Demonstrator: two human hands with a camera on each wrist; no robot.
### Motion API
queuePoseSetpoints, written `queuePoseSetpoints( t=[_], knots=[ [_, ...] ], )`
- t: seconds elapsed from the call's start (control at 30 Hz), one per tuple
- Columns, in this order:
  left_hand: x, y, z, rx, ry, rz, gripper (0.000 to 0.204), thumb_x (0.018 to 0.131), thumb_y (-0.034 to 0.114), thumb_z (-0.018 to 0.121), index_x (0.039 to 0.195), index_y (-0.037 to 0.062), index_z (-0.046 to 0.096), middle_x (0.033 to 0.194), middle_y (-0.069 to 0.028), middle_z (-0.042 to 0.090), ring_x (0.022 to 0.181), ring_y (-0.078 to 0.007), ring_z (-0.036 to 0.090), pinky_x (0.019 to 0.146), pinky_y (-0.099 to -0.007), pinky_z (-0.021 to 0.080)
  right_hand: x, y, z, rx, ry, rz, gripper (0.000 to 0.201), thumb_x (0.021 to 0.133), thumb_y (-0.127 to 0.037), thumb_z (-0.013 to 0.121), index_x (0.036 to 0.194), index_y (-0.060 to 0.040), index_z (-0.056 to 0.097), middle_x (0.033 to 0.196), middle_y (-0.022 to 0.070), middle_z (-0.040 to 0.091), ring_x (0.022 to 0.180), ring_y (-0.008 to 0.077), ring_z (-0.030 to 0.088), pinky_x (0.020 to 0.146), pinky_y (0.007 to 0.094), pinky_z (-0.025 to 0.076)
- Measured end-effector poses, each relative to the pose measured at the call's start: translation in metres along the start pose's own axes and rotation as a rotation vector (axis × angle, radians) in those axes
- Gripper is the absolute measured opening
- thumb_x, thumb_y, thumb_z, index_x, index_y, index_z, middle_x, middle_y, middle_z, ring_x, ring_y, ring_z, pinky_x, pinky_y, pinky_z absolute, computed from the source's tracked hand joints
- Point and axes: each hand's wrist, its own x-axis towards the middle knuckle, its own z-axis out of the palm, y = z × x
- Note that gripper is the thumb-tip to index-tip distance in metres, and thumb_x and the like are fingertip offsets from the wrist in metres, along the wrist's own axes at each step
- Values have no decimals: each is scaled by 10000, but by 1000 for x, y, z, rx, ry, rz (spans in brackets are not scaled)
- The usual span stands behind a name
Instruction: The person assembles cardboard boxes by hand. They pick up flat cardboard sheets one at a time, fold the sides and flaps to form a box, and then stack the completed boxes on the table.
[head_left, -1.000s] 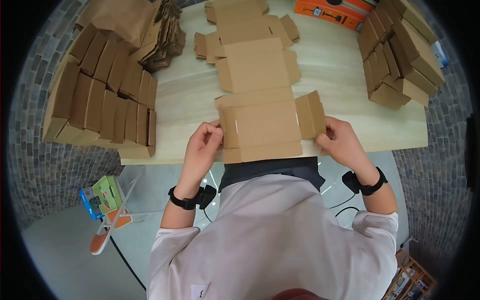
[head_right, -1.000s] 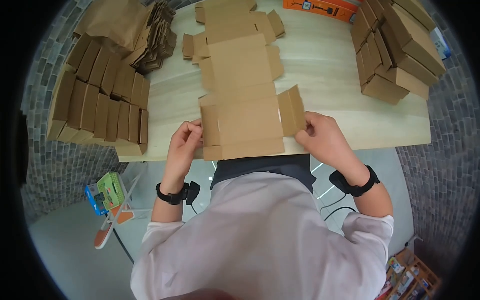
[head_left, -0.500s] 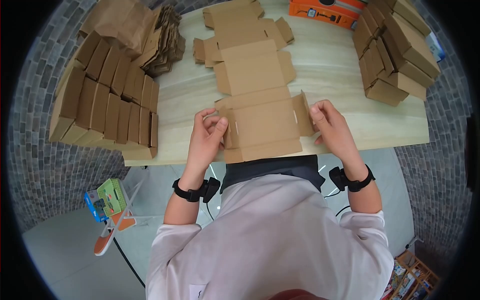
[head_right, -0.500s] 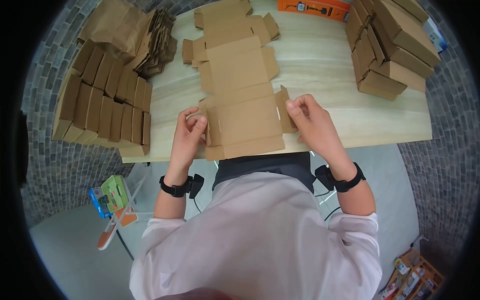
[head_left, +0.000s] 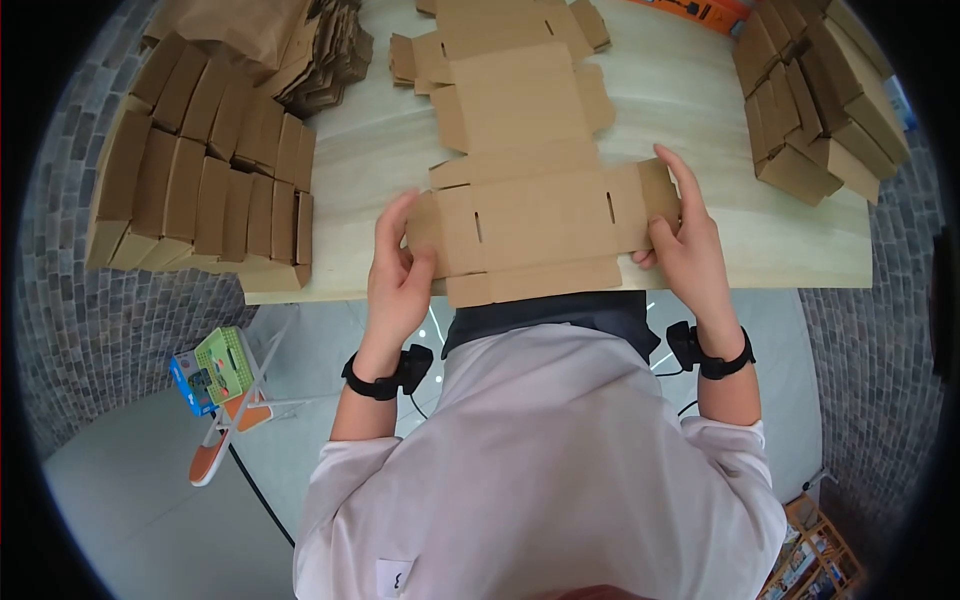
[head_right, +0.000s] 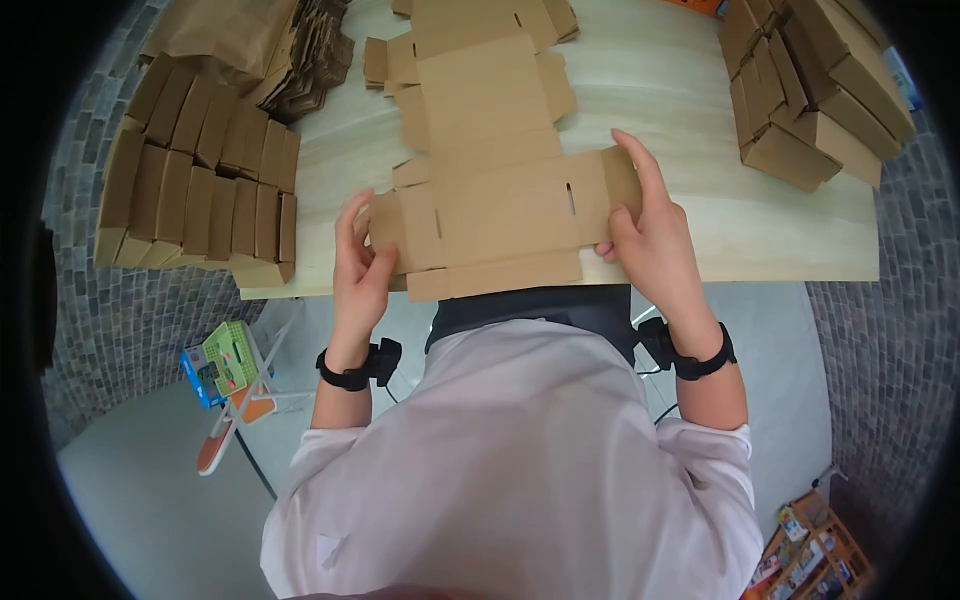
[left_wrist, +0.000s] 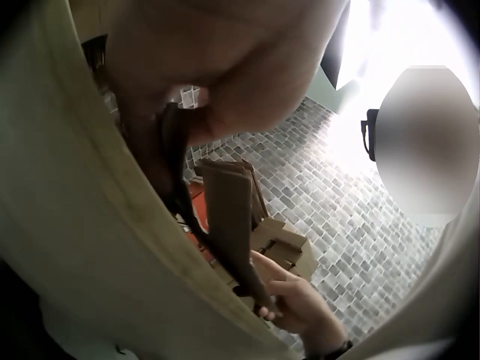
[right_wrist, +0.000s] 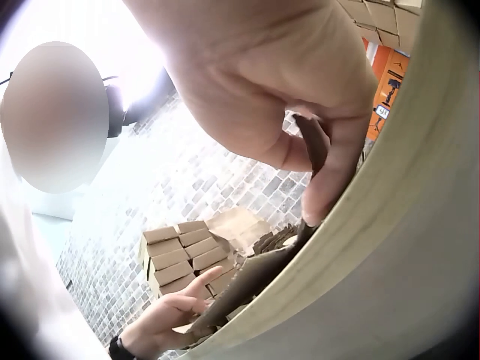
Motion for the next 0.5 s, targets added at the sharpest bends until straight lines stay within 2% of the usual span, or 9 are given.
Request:
queuePoseSetpoints(
  t=[0.07,0.1,0.17,0.2,0.27,0.3,0.37,0.43,0.5],
  knots=[
    [3,-6,-20,211,-377,285,769,780,-101,467,1498,152,355,1492,-204,387,1198,-262,571,993,-316,455,2,8,-3,-15,-54,-11,532,894,37,408,1415,-54,470,782,129,653,566,159,645,605,314,546],
    [1,-3,-22,210,-383,281,769,780,-101,467,1498,152,355,1492,-204,387,1198,-262,571,993,-316,455,4,10,-5,-13,-51,-4,532,894,37,408,1415,-54,470,782,129,653,566,159,645,605,314,546],
    [-6,15,-28,229,-537,135,762,743,-95,598,1455,126,437,1544,-187,286,1470,-330,290,1150,-374,328,7,13,-9,32,-81,73,479,897,26,413,1361,-14,526,748,123,647,524,145,626,566,300,537],
    [-9,23,-27,231,-538,137,762,743,-95,598,1455,126,437,1544,-187,286,1470,-330,290,1150,-374,328,8,14,-9,34,-79,72,479,897,26,413,1361,-14,526,748,123,647,524,145,626,566,300,537],
    [-14,35,-20,482,-500,71,827,686,16,814,1425,114,455,1568,-202,223,1445,-401,316,1147,-426,359,8,14,-9,40,-106,104,456,905,20,412,1345,16,532,742,117,644,513,140,620,541,299,528],
    [-17,36,-18,484,-496,74,827,686,16,814,1425,114,455,1568,-202,223,1445,-401,316,1147,-426,359,8,13,-8,40,-107,99,456,905,20,412,1345,16,532,742,117,644,513,140,620,541,299,528],
    [-20,38,-12,650,-463,247,958,569,183,946,1398,124,470,1561,-223,221,1398,-438,364,1114,-436,411,6,11,-6,38,-91,112,438,914,11,413,1335,34,533,722,105,640,508,137,616,527,294,526],
    [-24,38,-4,694,-378,343,923,544,265,957,1345,121,522,1532,-230,293,1319,-448,458,1038,-445,478,5,11,-7,43,-92,112,434,917,8,413,1333,35,533,723,102,640,506,135,614,520,291,525],
    [-31,29,-2,628,-184,352,696,626,266,925,1227,99,617,1388,-217,494,1165,-393,592,920,-411,534,2,13,-7,49,-92,124,430,920,6,414,1331,37,534,723,100,640,504,133,612,512,287,523]
  ],
)
